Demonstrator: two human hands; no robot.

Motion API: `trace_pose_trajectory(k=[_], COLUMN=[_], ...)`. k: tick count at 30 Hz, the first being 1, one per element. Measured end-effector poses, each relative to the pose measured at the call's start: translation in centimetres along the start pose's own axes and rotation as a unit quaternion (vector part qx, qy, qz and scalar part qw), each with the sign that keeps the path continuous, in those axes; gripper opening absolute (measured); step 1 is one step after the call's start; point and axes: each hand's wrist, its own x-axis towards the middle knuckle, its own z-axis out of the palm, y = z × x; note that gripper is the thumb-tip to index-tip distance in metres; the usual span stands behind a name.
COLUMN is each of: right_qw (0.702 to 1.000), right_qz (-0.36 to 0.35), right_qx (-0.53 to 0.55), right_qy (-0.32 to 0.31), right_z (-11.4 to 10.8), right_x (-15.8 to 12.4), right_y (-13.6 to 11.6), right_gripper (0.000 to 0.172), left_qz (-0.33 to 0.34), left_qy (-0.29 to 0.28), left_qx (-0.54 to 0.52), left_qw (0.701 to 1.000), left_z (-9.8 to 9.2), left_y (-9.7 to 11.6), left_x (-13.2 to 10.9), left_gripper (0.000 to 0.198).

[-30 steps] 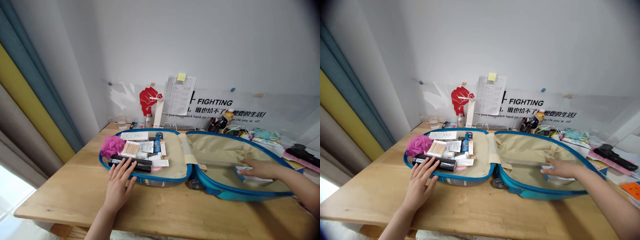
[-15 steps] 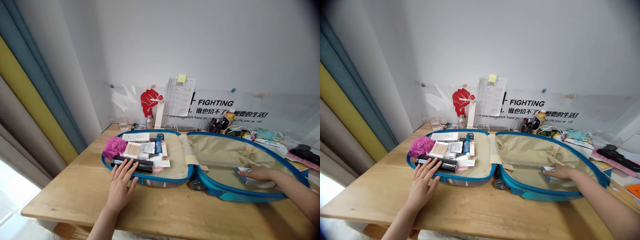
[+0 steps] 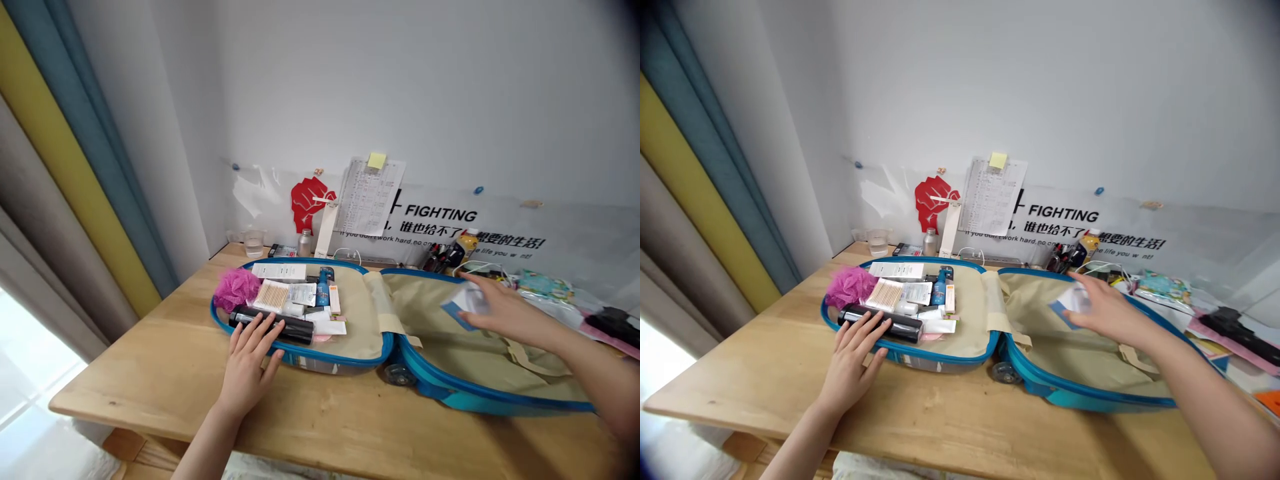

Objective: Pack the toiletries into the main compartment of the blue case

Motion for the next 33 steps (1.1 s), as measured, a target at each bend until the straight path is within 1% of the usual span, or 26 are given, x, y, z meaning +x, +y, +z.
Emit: trace_pose_trajectory(k=[2, 3, 4, 7, 9, 10, 12, 14, 17, 21, 24, 28, 30, 33], right_qw=[0.994, 0.986, 0.975, 0.942, 0.924, 0.918, 0.911, 0.906, 0.898, 0.889, 0.889, 0.892, 0.892, 0.894], right_qz=[-0.081, -0.124, -0.164, -0.26, -0.299, -0.312, -0.326, -0.333, -0.341, -0.344, -0.338, -0.329, -0.326, -0.319], right_qx=[0.068, 0.094, 0.115, 0.162, 0.166, 0.163, 0.157, 0.157, 0.159, 0.164, 0.169, 0.18, 0.188, 0.204], right_qy=[-0.043, -0.066, -0.093, -0.14, -0.169, -0.181, -0.197, -0.208, -0.227, -0.254, -0.258, -0.252, -0.251, -0.239], right_z=[-1.6, -2.1, -2.4, -2.0, -1.0, -0.4, 0.6, 1.2, 1.4, 1.3, 1.6, 2.2, 2.1, 0.8], right_x=[0.9, 1.4, 1.8, 2.9, 3.6, 3.9, 4.4, 4.8, 5.2, 5.3, 4.9, 4.5, 4.6, 4.9], right_y=[-5.3, -8.2, -11.0, -18.6, -22.2, -23.6, -25.6, -26.6, -26.8, -26.3, -26.5, -27.3, -27.4, -26.1], right_gripper=[0.078, 0.081, 0.088, 0.094, 0.096, 0.097, 0.099, 0.101, 0.098, 0.081, 0.071, 0.067, 0.067, 0.069], left_qz=[-0.002, -0.002, -0.002, 0.0, 0.002, 0.002, 0.0, -0.003, -0.008, -0.011, -0.004, 0.002, 0.004, 0.004], left_qy=[-0.001, -0.001, 0.0, -0.001, -0.005, -0.007, -0.011, -0.015, -0.02, -0.019, -0.015, -0.007, -0.002, -0.003], left_qx=[-0.002, -0.003, -0.003, -0.002, 0.002, 0.004, 0.006, 0.004, -0.002, -0.003, 0.001, 0.007, 0.009, 0.009], left_qw=[1.0, 1.0, 1.0, 1.0, 1.0, 1.0, 1.0, 1.0, 1.0, 1.0, 1.0, 1.0, 1.0, 1.0], left_z=[0.0, 0.0, 0.0, -0.1, -0.2, -0.2, -0.2, -0.2, -0.2, -0.1, 0.0, -0.1, -0.1, 0.0], left_y=[0.0, 0.0, 0.0, 0.1, 0.1, 0.1, 0.1, 0.1, 0.1, 0.0, 0.0, 0.1, 0.2, 0.2], left_x=[0.0, 0.0, 0.0, 0.1, 0.1, 0.1, 0.1, 0.0, 0.0, 0.0, 0.0, 0.0, 0.1, 0.0], left_gripper=[0.045, 0.045, 0.045, 0.043, 0.043, 0.043, 0.043, 0.043, 0.043, 0.044, 0.044, 0.043, 0.042, 0.043])
